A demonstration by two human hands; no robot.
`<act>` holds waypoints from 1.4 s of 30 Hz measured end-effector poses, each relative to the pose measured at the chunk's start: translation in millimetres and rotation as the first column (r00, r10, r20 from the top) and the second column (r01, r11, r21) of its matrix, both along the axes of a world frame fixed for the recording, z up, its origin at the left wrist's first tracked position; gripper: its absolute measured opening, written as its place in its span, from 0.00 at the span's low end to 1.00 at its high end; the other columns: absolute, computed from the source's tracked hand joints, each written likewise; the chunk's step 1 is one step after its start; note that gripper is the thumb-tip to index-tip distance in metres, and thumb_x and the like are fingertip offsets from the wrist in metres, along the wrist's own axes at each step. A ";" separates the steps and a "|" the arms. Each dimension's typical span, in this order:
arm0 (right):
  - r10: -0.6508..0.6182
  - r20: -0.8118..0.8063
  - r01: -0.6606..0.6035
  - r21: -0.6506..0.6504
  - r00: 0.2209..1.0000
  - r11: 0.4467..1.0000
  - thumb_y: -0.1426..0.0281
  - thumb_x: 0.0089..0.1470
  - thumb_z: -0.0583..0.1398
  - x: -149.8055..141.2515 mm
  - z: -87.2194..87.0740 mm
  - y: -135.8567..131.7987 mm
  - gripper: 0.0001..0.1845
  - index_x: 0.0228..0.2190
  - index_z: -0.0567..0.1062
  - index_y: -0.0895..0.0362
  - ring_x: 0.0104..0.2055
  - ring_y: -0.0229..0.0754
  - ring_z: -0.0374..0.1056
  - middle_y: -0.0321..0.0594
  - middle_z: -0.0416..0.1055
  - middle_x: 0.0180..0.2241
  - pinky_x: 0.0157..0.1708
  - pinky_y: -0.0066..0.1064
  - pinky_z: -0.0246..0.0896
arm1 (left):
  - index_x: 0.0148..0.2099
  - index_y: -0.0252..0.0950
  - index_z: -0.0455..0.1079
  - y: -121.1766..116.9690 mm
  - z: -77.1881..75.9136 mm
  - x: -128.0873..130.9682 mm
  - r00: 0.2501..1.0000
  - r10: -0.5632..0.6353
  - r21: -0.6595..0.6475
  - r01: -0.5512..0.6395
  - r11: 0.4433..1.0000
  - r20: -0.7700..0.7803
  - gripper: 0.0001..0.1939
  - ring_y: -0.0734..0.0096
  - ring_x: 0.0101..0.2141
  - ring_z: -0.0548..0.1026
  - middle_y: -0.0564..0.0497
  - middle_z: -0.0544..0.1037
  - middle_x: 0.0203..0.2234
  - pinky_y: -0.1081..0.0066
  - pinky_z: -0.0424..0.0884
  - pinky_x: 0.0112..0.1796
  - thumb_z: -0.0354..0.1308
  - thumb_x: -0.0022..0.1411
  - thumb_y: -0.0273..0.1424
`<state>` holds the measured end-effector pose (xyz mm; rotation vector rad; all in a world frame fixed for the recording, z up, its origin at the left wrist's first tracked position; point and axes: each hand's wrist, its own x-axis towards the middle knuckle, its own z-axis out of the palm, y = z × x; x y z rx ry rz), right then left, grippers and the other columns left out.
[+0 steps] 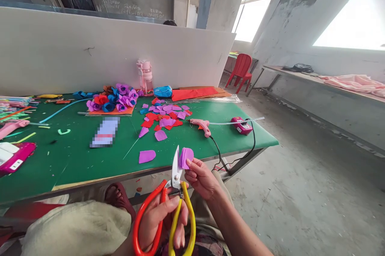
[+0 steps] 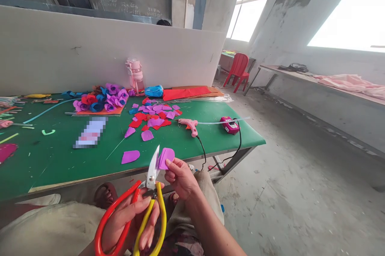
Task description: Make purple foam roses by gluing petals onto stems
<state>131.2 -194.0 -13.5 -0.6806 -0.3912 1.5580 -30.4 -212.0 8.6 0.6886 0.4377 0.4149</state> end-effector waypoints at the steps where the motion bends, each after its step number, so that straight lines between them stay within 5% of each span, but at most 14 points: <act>1: 0.001 0.002 -0.001 0.003 1.000 1.000 0.68 0.42 0.69 0.7 -0.2 0.1 0.13 0.23 0.70 0.62 0.17 0.24 0.39 0.25 0.52 0.17 0.15 0.17 0.39 | 0.40 0.30 0.69 -0.3 -0.9 -0.4 1.000 0.016 -0.005 -0.016 1.000 0.002 0.16 0.80 0.10 0.63 0.55 0.68 0.16 0.76 0.65 0.16 0.52 0.60 0.39; 5: 0.000 -0.017 0.000 0.001 1.000 1.000 0.70 0.42 0.69 4.6 -2.8 0.2 0.13 0.24 0.70 0.62 0.17 0.24 0.41 0.27 0.54 0.18 0.15 0.17 0.40 | 0.34 0.31 0.69 -1.6 -0.8 -6.0 0.997 0.074 0.029 -0.073 0.997 -0.026 0.15 0.86 0.07 0.55 0.58 0.64 0.15 0.78 0.59 0.11 0.53 0.59 0.40; 9: -0.029 -0.131 0.029 -0.003 0.991 1.000 0.71 0.43 0.68 7.0 -4.4 0.7 0.12 0.23 0.69 0.61 0.17 0.24 0.42 0.26 0.53 0.18 0.14 0.16 0.42 | 0.27 0.31 0.68 -1.1 12.0 -16.6 0.992 0.071 0.142 -0.055 0.988 -0.106 0.16 0.79 0.15 0.68 0.52 0.69 0.20 0.74 0.67 0.22 0.54 0.58 0.38; 11: -0.038 -0.211 0.039 -0.001 0.977 0.999 0.73 0.44 0.67 6.9 -3.6 1.6 0.11 0.24 0.69 0.61 0.16 0.24 0.42 0.26 0.52 0.18 0.14 0.15 0.43 | 0.28 0.31 0.69 -0.7 20.7 -21.6 0.991 0.012 0.176 0.011 0.984 -0.130 0.13 0.70 0.23 0.74 0.49 0.72 0.24 0.67 0.70 0.32 0.55 0.56 0.37; 14: -0.064 -0.318 0.062 -0.014 0.946 0.998 0.75 0.43 0.67 6.1 -2.2 3.2 0.11 0.26 0.69 0.61 0.16 0.23 0.43 0.27 0.54 0.20 0.13 0.13 0.44 | 0.31 0.31 0.70 -1.2 27.9 -26.8 0.981 -0.083 0.134 0.107 0.985 -0.173 0.12 0.66 0.26 0.74 0.46 0.73 0.23 0.64 0.68 0.33 0.53 0.56 0.36; 27: -0.123 -0.340 0.094 -0.100 0.932 0.990 0.73 0.40 0.69 7.7 -12.5 5.5 0.12 0.24 0.69 0.60 0.16 0.25 0.46 0.26 0.54 0.17 0.14 0.13 0.51 | 0.33 0.31 0.72 -8.2 19.3 -31.2 0.951 -0.190 0.021 0.201 0.979 -0.245 0.10 0.67 0.27 0.71 0.47 0.72 0.22 0.67 0.67 0.33 0.54 0.55 0.33; 42: -0.231 -0.370 0.180 -0.168 0.900 0.969 0.76 0.38 0.69 5.2 -8.0 4.8 0.12 0.23 0.70 0.61 0.16 0.24 0.49 0.26 0.58 0.16 0.13 0.14 0.51 | 0.31 0.31 0.70 -8.1 10.4 -29.0 0.954 -0.172 0.088 0.199 0.976 -0.248 0.11 0.68 0.24 0.72 0.48 0.72 0.22 0.65 0.66 0.33 0.52 0.54 0.34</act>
